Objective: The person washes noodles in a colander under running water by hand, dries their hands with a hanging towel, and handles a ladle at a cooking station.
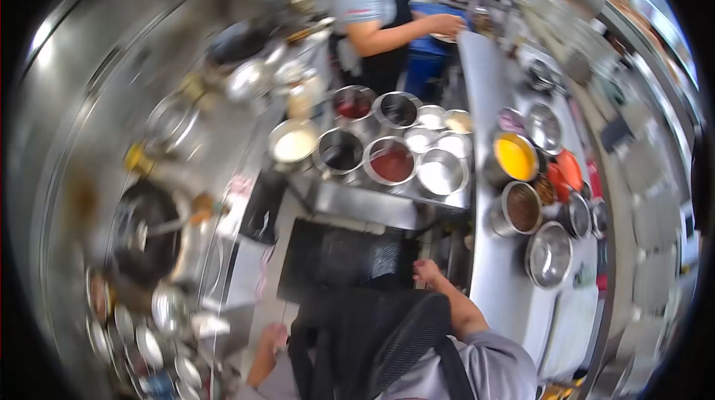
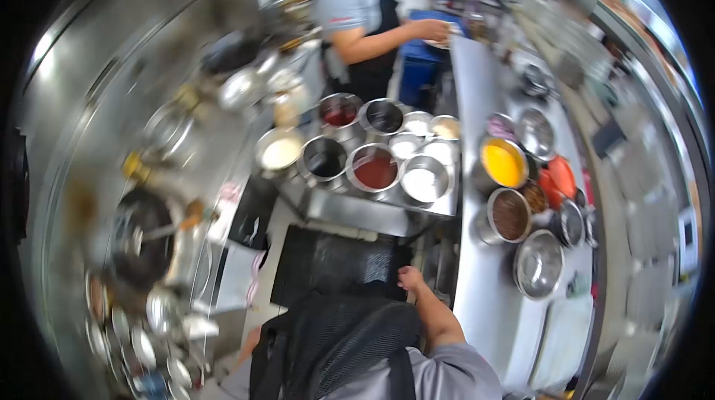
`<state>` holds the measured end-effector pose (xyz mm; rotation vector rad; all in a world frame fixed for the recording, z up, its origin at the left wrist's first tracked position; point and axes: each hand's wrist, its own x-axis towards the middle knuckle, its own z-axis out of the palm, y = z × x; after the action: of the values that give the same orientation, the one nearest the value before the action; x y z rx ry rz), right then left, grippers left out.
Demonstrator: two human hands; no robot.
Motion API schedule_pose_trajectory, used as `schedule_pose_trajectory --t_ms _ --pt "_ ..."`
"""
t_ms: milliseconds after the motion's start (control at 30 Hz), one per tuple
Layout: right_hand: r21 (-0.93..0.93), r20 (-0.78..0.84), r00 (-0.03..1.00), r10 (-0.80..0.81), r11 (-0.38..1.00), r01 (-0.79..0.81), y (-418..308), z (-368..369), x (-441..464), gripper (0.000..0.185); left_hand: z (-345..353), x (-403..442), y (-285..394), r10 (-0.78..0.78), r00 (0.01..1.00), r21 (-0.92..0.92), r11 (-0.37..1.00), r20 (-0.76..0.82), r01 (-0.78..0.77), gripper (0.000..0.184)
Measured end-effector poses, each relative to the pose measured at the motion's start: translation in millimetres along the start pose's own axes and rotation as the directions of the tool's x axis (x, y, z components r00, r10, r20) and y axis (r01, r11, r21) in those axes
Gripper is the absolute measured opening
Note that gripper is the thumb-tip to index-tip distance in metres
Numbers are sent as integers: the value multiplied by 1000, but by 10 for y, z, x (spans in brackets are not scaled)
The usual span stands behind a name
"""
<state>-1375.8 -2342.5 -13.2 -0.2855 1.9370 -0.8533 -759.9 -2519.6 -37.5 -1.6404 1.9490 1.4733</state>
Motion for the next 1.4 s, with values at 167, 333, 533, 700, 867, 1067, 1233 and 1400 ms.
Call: schedule_pose_trajectory --t_ms 167,333,533,700,867,1067,1233,1400 --pt "67 56 998 -4 998 0 -460 -2 -55 31 -141 769 422 235 967 223 942 103 -252 19" --pt "-377 -76 994 -80 925 46 377 -197 -177 30 -584 1684 1463 -13 981 -150 988 195 43 13" --pt "-622 -314 949 18 752 -220 1568 -108 -962 23 -997 2731 2891 5 846 145 985 533 -97 13" --pt "392 -536 646 544 838 -380 1116 758 -1605 11 -829 3332 3920 -5 630 257 916 776 -309 17" --pt "683 -563 605 562 729 -41 -493 953 -2378 13 -679 3609 4137 -126 532 364 854 837 -372 14" --pt "438 -830 381 407 899 -8 -445 1220 -3283 11 -784 3989 3696 -426 582 711 538 693 -452 21" --pt "273 -962 24 272 961 52 -1385 1248 -4694 17 -793 4081 3706 -427 537 686 476 728 -551 29" --pt "-245 -891 -366 -269 963 -111 -2249 1578 -5964 11 -413 3933 4078 -151 298 299 -14 943 -954 18"
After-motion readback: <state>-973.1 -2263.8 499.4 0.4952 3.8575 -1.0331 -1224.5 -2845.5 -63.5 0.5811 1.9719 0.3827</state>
